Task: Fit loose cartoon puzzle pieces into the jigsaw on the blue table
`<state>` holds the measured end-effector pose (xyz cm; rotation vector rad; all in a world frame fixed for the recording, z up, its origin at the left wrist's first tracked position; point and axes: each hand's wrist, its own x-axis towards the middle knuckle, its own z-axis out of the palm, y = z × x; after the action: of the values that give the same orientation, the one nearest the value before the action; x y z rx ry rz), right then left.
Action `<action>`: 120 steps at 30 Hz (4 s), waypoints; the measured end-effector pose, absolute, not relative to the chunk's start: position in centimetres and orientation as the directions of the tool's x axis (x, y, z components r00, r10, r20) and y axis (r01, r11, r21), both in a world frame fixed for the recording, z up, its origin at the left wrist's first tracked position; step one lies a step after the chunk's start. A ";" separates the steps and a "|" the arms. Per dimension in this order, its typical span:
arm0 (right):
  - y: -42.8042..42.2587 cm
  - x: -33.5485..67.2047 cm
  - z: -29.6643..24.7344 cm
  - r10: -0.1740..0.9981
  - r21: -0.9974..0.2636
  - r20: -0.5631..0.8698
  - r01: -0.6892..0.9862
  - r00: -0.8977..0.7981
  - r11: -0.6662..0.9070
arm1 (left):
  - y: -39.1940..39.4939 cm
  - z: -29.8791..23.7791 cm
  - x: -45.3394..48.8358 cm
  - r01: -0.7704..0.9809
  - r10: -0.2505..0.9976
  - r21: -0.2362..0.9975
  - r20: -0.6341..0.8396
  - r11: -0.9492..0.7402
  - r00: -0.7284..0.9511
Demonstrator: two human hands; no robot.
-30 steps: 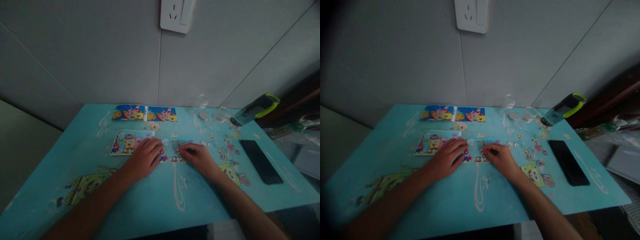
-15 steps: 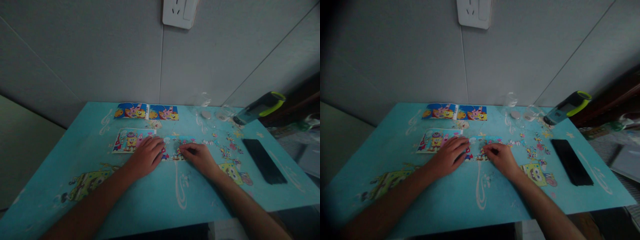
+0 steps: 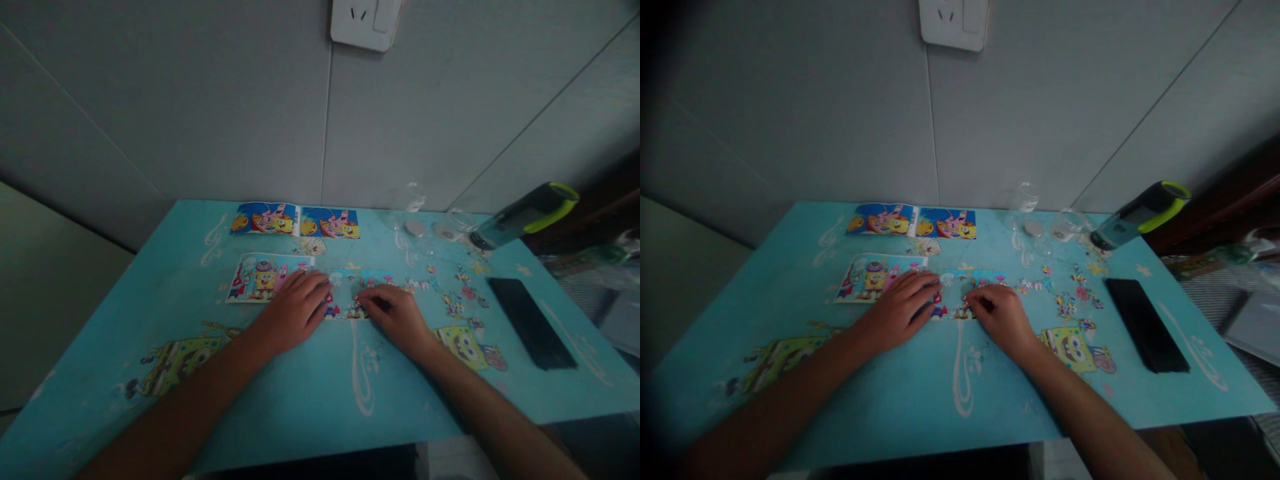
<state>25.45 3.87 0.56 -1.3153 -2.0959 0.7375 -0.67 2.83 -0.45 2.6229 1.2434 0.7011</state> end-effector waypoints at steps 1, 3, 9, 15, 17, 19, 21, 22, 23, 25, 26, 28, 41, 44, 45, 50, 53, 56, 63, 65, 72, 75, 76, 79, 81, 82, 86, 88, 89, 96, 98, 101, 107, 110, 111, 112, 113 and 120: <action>3.8 25.5 0.6 0.911 -0.690 0.172 0.615 -0.374 0.383 | 2.8 -0.4 -0.7 0.691 0.764 0.331 0.345 -0.643 0.546; 3.8 25.5 0.6 0.903 -0.677 0.194 0.614 -0.384 0.407 | 2.8 -0.4 -0.7 0.691 0.764 0.332 0.345 -0.642 0.545; 3.6 25.6 0.6 0.893 -0.642 0.228 0.629 -0.388 0.438 | 2.8 -0.3 -0.7 0.684 0.757 0.329 0.339 -0.651 0.558; 3.7 25.6 0.7 0.880 -0.636 0.225 0.621 -0.418 0.458 | 2.9 -0.6 -0.7 0.685 0.761 0.334 0.333 -0.647 0.556; 3.7 25.6 0.6 0.877 -0.640 0.230 0.614 -0.421 0.462 | 2.8 -0.7 -0.7 0.685 0.763 0.338 0.336 -0.645 0.552; 3.7 25.6 0.6 0.875 -0.643 0.234 0.608 -0.423 0.466 | 2.8 -0.6 -0.7 0.686 0.765 0.341 0.338 -0.643 0.549; 3.7 25.6 0.5 0.876 -0.644 0.233 0.608 -0.421 0.464 | 2.8 -0.5 -0.7 0.685 0.765 0.343 0.339 -0.643 0.548; 3.7 25.6 0.5 0.876 -0.645 0.233 0.608 -0.421 0.464 | 2.8 -0.4 -0.7 0.685 0.765 0.343 0.339 -0.643 0.547; 3.7 25.6 0.5 0.876 -0.645 0.232 0.608 -0.422 0.463 | 2.8 -0.4 -0.7 0.686 0.765 0.343 0.340 -0.642 0.547; 3.7 25.6 0.5 0.877 -0.648 0.229 0.605 -0.423 0.462 | 2.8 -0.3 -0.7 0.686 0.764 0.341 0.339 -0.643 0.549; 3.7 25.6 0.6 0.877 -0.651 0.226 0.603 -0.425 0.460 | 2.8 -0.3 -0.7 0.685 0.763 0.339 0.340 -0.644 0.550; 3.8 25.6 0.7 0.878 -0.662 0.217 0.596 -0.428 0.454 | 2.8 -0.3 -0.6 0.685 0.761 0.335 0.341 -0.647 0.552; 3.7 25.8 0.4 0.881 -0.664 0.200 0.602 -0.428 0.443 | 2.8 -0.5 -0.8 0.696 0.762 0.315 0.339 -0.645 0.552; 3.7 25.7 0.4 0.882 -0.661 0.205 0.605 -0.425 0.445 | 2.8 -0.6 -0.8 0.697 0.761 0.312 0.338 -0.646 0.554; 3.8 25.7 0.4 0.880 -0.657 0.209 0.605 -0.427 0.450 | 2.8 -0.6 -0.8 0.697 0.761 0.312 0.338 -0.646 0.554; 3.9 25.6 0.5 0.872 -0.653 0.219 0.598 -0.439 0.465 | 2.9 -0.9 -0.9 0.699 0.762 0.311 0.332 -0.644 0.556; 4.0 25.7 0.5 0.875 -0.661 0.213 0.596 -0.435 0.457 | 2.9 -0.8 -0.8 0.701 0.764 0.310 0.329 -0.642 0.555; 4.0 25.8 0.4 0.876 -0.667 0.208 0.592 -0.435 0.452 | 2.9 -0.7 -0.8 0.703 0.765 0.308 0.334 -0.641 0.551; 3.8 26.0 0.9 0.863 -0.682 0.218 0.562 -0.455 0.468 | 3.0 -1.0 -1.0 0.711 0.755 0.270 0.349 -0.649 0.556; 3.8 26.2 1.0 0.844 -0.669 0.238 0.549 -0.480 0.501 | 3.2 -1.4 -1.2 0.713 0.746 0.247 0.358 -0.656 0.562; 3.8 26.8 1.2 0.760 -0.602 0.288 0.507 -0.583 0.617 | 3.7 -2.9 -2.0 0.698 0.712 0.200 0.372 -0.688 0.595; 3.7 26.8 1.5 0.733 -0.575 0.281 0.503 -0.619 0.645 | 3.9 -3.0 -2.1 0.693 0.708 0.197 0.361 -0.694 0.606; 3.7 26.9 1.5 0.729 -0.566 0.277 0.506 -0.626 0.651 | 3.9 -3.0 -2.1 0.691 0.707 0.197 0.358 -0.696 0.610; 3.5 26.9 1.5 0.728 -0.552 0.276 0.517 -0.627 0.654 | 3.9 -2.8 -2.1 0.691 0.704 0.191 0.361 -0.697 0.611; 3.5 27.0 1.5 0.738 -0.556 0.283 0.522 -0.613 0.647 | 4.0 -2.8 -2.1 0.691 0.700 0.184 0.371 -0.699 0.610; 3.4 27.0 1.5 0.743 -0.560 0.285 0.523 -0.606 0.642 | 4.0 -2.8 -2.1 0.689 0.697 0.181 0.373 -0.702 0.613; 3.4 27.1 1.7 0.752 -0.568 0.312 0.520 -0.581 0.638 | 4.1 -3.1 -2.3 0.687 0.696 0.177 0.357 -0.705 0.623; 3.4 27.2 1.8 0.758 -0.563 0.338 0.525 -0.559 0.638 | 4.1 -3.3 -2.4 0.690 0.701 0.181 0.351 -0.701 0.620; 3.4 27.3 1.9 0.765 -0.562 0.347 0.533 -0.543 0.633 | 4.1 -3.3 -2.4 0.690 0.702 0.183 0.352 -0.700 0.619; 3.9 29.1 2.2 0.899 -0.561 0.274 0.703 -0.341 0.437 | 3.8 -2.6 -2.0 0.689 0.686 0.149 0.369 -0.709 0.627; 4.1 29.8 2.2 0.928 -0.548 0.239 0.749 -0.285 0.371 | 3.7 -2.2 -1.8 0.693 0.682 0.128 0.375 -0.709 0.628; 4.4 30.9 2.3 0.950 -0.528 0.209 0.791 -0.232 0.309 | 3.6 -1.8 -1.7 0.698 0.681 0.113 0.375 -0.707 0.629; 4.5 32.0 2.3 0.970 -0.485 0.165 0.842 -0.178 0.237 | 3.7 -2.3 -1.9 0.687 0.673 0.122 0.380 -0.716 0.634; 4.7 32.5 2.2 0.975 -0.482 0.147 0.848 -0.169 0.220 | 3.6 -2.1 -1.8 0.687 0.682 0.141 0.367 -0.713 0.633; 4.7 32.6 2.2 0.975 -0.485 0.142 0.847 -0.169 0.217 | 3.5 -1.9 -1.7 0.688 0.687 0.149 0.363 -0.710 0.630; 4.8 32.8 2.2 0.976 -0.488 0.138 0.846 -0.170 0.216 | 3.4 -1.7 -1.5 0.691 0.693 0.159 0.359 -0.705 0.625; 4.8 33.1 2.2 0.976 -0.492 0.136 0.844 -0.168 0.214 | 3.3 -1.4 -1.4 0.688 0.695 0.168 0.356 -0.706 0.625; 3.6 34.6 1.9 0.981 -0.513 0.089 0.836 -0.172 0.193 | 2.7 -0.7 -0.8 0.723 0.724 0.156 0.335 -0.673 0.603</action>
<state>34.63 3.64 1.92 -1.7005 -2.0767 0.4931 -0.80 2.75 -0.70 2.8083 1.2676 0.5894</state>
